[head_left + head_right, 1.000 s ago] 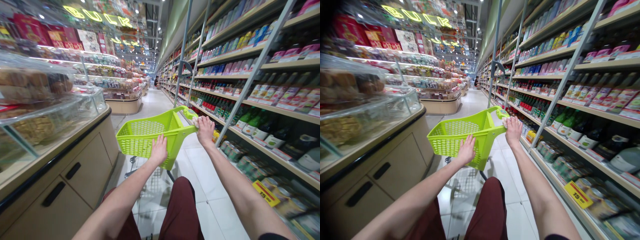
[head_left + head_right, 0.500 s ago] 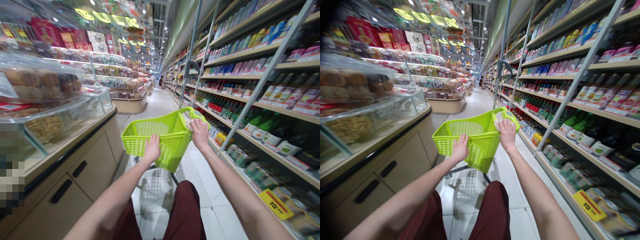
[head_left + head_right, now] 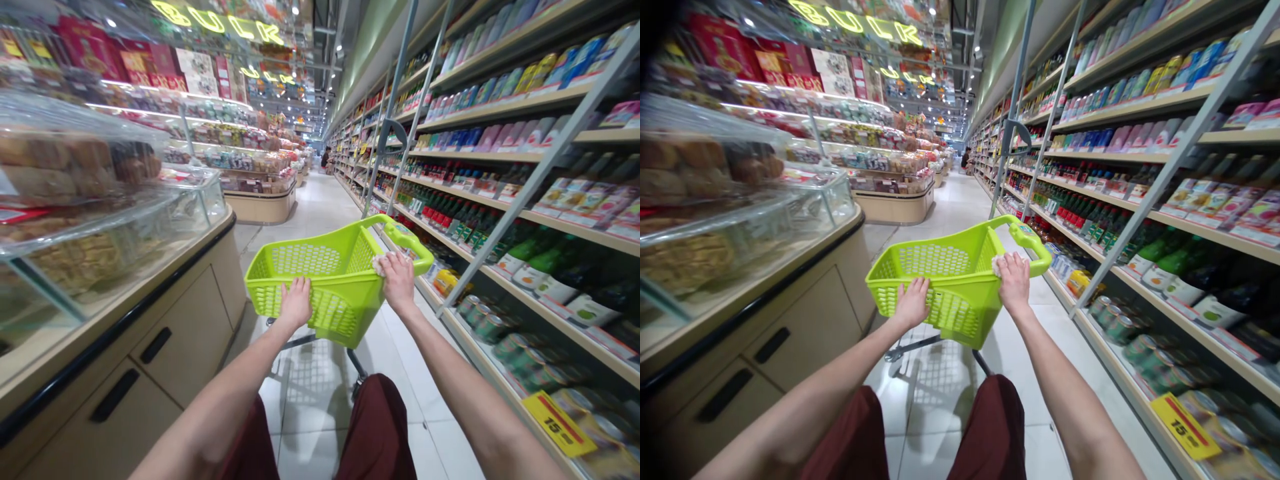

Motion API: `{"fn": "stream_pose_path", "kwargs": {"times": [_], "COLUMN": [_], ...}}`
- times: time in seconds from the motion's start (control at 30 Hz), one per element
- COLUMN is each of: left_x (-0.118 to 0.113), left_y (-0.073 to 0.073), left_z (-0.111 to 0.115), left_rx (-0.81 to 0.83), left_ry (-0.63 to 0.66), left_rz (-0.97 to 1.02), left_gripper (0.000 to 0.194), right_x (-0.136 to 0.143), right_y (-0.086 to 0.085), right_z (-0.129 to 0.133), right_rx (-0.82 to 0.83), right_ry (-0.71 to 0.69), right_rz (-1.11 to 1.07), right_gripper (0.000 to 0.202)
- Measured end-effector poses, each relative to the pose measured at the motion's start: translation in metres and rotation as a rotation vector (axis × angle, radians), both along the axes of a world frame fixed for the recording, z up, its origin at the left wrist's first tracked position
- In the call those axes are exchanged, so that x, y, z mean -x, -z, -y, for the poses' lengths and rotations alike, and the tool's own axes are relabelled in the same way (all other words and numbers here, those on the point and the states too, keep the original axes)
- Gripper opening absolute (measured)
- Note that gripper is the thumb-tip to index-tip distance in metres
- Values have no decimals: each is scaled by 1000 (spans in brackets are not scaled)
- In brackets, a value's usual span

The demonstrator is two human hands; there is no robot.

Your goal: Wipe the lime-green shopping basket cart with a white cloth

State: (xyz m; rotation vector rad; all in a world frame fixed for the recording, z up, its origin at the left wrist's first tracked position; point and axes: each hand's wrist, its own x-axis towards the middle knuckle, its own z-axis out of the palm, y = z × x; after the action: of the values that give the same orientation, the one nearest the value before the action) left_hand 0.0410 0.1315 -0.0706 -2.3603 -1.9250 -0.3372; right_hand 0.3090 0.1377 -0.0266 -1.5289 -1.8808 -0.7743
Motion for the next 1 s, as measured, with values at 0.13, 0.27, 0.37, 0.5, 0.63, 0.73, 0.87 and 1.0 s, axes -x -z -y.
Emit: {"fn": "stream_pose_path", "kwargs": {"times": [0.13, 0.27, 0.37, 0.5, 0.63, 0.73, 0.87, 1.0], "left_x": [-4, 6, 24, 41, 38, 36, 45, 53], "left_y": [4, 6, 7, 10, 13, 15, 17, 19], "left_z": [5, 6, 5, 9, 15, 17, 21, 26], "left_rx": [-3, 10, 30, 45, 39, 32, 27, 26], "left_ry": [42, 25, -83, -145, -147, -134, -130, -171], "left_rz": [19, 12, 15, -6, -3, 9, 8, 1], "left_gripper": [71, 69, 68, 70, 72, 72, 70, 70], "right_x": [32, 72, 68, 51, 83, 117, 116, 97], "right_y": [12, 24, 21, 19, 36, 47, 42, 38], "right_z": [-5, -5, -8, -15, -13, -9, -13, -21], "right_rx": [160, 318, 291, 216, 279, 306, 304, 268], "right_ry": [-46, -171, -124, 16, -94, -232, -209, -73], "right_rz": [63, 165, 130, 37, 78, 125, 94, 25], "right_gripper": [38, 38, 39, 40, 38, 38, 39, 40]}}
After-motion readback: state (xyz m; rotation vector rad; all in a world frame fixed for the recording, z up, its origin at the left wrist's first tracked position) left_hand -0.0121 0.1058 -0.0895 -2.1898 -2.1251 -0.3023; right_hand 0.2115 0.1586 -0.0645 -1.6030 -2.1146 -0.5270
